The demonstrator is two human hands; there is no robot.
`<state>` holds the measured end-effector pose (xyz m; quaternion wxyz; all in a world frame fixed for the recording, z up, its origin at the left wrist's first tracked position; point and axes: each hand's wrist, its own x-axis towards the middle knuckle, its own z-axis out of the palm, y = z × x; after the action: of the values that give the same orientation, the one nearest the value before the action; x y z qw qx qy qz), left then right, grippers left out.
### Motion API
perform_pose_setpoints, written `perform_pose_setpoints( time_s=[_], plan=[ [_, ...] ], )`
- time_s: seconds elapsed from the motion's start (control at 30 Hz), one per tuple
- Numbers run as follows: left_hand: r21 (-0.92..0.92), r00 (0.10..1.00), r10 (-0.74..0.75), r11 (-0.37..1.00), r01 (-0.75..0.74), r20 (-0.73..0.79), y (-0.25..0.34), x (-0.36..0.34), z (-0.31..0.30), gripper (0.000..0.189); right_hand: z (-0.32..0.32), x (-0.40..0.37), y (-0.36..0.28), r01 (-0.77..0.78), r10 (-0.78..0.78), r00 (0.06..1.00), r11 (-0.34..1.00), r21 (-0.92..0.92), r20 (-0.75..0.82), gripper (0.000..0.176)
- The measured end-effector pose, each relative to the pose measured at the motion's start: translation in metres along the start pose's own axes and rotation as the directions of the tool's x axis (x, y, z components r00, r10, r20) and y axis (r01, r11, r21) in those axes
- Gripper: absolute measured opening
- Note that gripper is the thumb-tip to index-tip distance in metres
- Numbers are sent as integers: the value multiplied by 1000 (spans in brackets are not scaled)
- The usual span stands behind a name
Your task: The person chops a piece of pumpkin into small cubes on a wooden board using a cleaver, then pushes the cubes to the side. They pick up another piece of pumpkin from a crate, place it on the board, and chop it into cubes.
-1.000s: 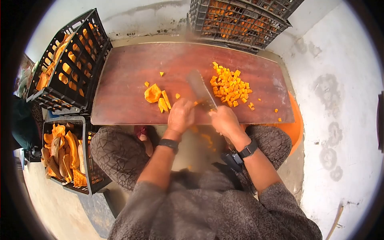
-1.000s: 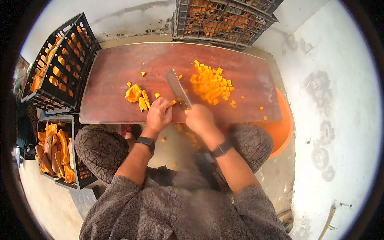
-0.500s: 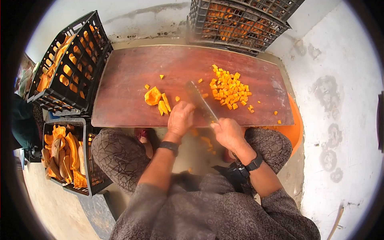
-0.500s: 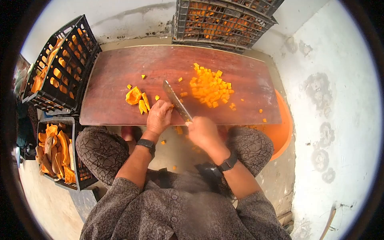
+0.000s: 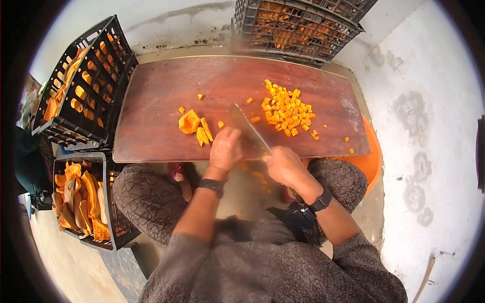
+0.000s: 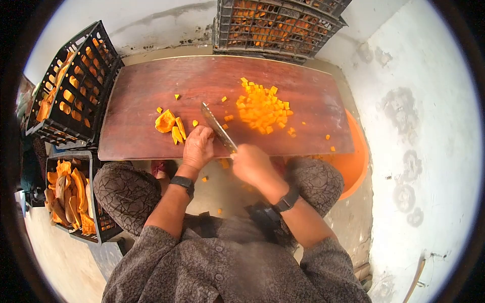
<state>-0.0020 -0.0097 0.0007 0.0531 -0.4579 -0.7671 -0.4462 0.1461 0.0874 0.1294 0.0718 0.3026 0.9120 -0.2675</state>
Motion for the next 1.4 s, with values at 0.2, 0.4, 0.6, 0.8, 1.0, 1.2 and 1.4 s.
perform_pose_setpoints(
  time_s=[0.2,0.4,0.6,0.8,1.0,1.2,1.4],
  plan=[
    [22,1000,-16,1000,16,17,0,1,0,16,3,17,-9,-34,37,998,997,-68,45,21],
    [12,1000,-26,1000,26,4,0,-1,1,15,29,31,-6,66,-73,991,996,-66,-112,18],
    [2,1000,12,1000,-12,13,0,1,-3,16,28,38,20,-45,72,992,967,251,-100,24],
    [-83,999,25,996,-28,-37,6,1,-6,29,-2,10,7,-195,196,979,856,479,49,29],
    [56,959,61,997,-47,-276,-1,17,-26,23,16,-4,11,-215,134,974,797,565,183,26],
    [490,941,-151,822,289,-302,-3,17,-47,29,21,6,27,-147,134,989,919,366,59,30],
    [532,981,-151,825,194,-124,-1,17,-46,31,6,-2,32,-123,132,966,991,56,-224,35]
  ],
)
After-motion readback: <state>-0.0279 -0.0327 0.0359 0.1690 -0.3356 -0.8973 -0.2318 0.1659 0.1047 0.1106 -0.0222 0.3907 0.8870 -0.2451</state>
